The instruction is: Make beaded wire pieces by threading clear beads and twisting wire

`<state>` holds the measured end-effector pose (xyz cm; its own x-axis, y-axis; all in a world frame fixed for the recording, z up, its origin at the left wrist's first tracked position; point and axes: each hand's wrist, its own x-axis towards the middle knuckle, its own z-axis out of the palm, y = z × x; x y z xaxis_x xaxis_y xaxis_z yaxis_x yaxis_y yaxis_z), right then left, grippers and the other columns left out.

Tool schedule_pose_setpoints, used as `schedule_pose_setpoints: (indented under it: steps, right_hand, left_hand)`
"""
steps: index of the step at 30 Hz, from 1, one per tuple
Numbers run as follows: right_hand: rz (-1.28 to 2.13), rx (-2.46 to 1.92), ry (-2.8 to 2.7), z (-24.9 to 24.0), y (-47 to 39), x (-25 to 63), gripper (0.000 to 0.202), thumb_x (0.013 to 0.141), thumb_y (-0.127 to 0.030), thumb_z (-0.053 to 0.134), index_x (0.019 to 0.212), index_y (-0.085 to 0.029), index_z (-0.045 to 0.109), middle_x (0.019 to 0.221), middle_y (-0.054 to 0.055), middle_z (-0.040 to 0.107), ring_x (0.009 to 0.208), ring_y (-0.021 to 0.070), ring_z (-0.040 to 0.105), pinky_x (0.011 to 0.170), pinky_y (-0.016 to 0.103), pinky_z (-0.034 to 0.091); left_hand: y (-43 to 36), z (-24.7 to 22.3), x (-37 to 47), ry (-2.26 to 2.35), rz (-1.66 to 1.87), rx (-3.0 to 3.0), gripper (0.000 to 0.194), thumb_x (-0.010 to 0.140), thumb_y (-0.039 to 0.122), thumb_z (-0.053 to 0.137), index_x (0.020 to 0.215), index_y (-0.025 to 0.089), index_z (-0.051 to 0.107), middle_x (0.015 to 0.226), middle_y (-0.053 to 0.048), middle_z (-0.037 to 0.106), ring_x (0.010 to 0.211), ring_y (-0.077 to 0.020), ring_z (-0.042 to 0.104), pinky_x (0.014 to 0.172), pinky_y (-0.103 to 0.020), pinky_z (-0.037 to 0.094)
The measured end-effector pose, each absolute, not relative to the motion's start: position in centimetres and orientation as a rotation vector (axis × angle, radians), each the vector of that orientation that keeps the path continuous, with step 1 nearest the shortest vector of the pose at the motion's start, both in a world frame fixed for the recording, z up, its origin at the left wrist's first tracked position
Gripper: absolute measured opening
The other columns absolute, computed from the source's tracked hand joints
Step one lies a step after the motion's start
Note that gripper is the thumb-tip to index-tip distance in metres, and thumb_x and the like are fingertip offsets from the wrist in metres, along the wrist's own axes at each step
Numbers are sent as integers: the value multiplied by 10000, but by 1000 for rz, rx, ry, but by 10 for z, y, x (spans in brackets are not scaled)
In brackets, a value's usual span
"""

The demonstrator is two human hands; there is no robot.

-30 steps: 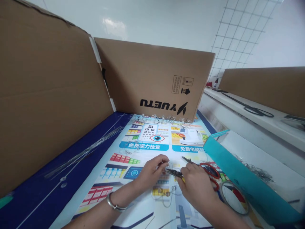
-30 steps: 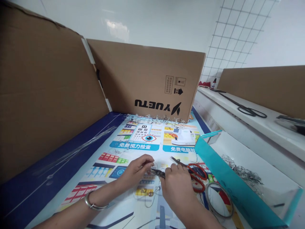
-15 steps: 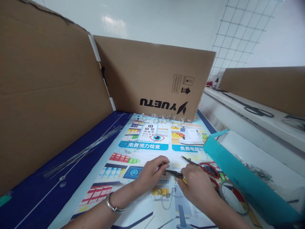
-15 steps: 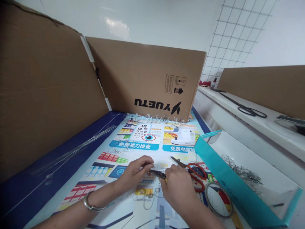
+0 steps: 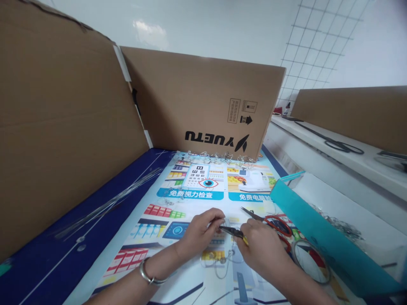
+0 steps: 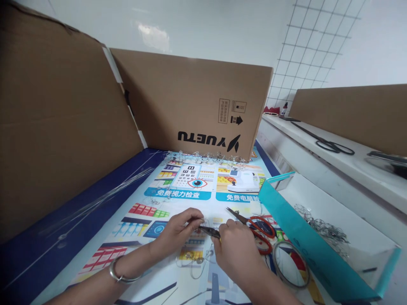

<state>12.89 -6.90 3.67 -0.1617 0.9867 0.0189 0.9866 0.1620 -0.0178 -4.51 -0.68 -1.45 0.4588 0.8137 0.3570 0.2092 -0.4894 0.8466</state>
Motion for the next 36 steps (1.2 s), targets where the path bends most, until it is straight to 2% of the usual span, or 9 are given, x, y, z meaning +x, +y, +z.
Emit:
schedule_pose_setpoints:
  steps: [16,26,36]
  right_hand:
    - [19,-1997,-2369,34,-68,131,229,827,-356,430,774,-198,587,804,46,592,764,201,542,657,298,327]
    - [-62,-1949,-2405,35,-72,127,209,833,-311,413,814,-190,582,817,68,561,803,216,503,678,318,306]
    - [-44,-1936,-2402,32,-72,128,206,834,-326,417,796,-192,568,794,63,560,773,203,508,637,294,284]
  left_hand:
    - [-5,-16,-47,881,1020,2054,117,846,235,444,872,189,549,743,5,583,620,-95,536,615,-204,417]
    - [-6,-16,-46,872,1051,1848,123,837,262,462,831,174,547,741,2,566,605,-94,548,601,-209,464]
    - [-6,-20,-46,879,1053,1839,104,829,260,485,828,175,545,729,4,578,595,-95,562,597,-213,467]
